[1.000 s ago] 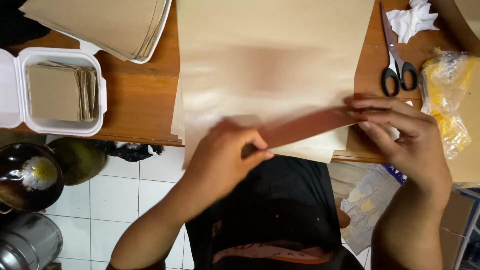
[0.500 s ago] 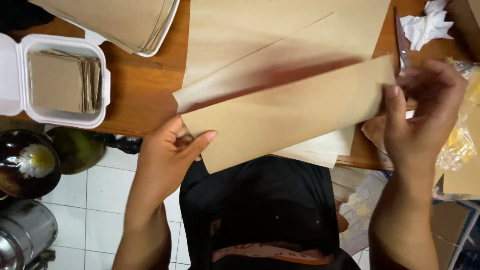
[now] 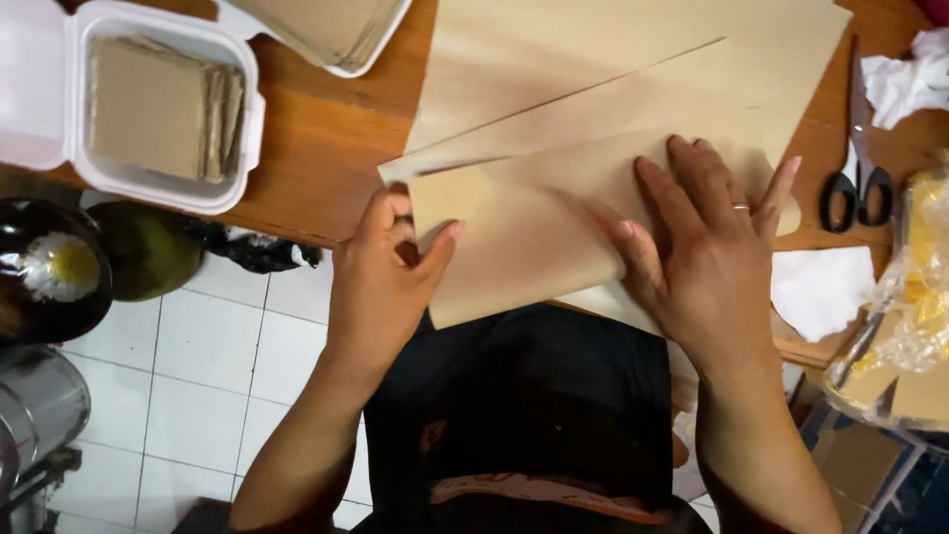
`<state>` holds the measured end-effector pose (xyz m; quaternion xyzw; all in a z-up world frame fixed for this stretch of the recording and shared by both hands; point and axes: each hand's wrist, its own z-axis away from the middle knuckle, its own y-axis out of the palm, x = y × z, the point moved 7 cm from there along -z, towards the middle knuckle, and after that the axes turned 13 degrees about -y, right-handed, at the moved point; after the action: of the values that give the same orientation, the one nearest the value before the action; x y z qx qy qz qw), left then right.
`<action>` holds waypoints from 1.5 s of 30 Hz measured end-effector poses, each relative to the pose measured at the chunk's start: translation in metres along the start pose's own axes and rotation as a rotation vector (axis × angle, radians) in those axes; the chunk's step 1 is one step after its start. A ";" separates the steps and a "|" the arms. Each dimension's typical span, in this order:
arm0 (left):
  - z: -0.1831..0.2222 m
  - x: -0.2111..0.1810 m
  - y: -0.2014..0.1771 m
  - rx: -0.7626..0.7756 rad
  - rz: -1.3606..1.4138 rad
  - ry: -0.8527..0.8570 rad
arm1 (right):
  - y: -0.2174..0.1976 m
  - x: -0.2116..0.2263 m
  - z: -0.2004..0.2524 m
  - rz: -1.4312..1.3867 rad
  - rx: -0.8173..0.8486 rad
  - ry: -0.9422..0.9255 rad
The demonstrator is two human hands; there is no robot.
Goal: Folding brown paper sheets and cutting them with scissors to create small pouches.
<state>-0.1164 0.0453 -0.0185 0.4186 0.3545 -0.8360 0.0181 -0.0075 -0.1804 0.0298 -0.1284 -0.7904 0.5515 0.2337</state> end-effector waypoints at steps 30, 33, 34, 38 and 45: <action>-0.023 -0.025 -0.023 -0.129 -0.296 0.721 | 0.021 0.057 -0.057 -0.008 0.140 -0.125; -0.023 -0.024 -0.032 -0.145 -0.190 0.740 | 0.044 0.070 -0.062 -0.032 0.246 -0.067; -0.025 -0.022 -0.036 -0.167 -0.206 0.699 | 0.049 0.071 -0.061 0.007 0.248 -0.089; -0.031 -0.008 -0.047 -0.243 -0.224 0.626 | 0.060 0.066 -0.053 0.022 0.297 -0.135; -0.034 -0.005 -0.048 -0.255 -0.202 0.624 | 0.060 0.076 -0.059 0.060 0.307 -0.268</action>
<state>-0.1054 0.1002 -0.0007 0.6110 0.4840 -0.6146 -0.1215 -0.0462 -0.0762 0.0075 -0.0402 -0.7170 0.6842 0.1267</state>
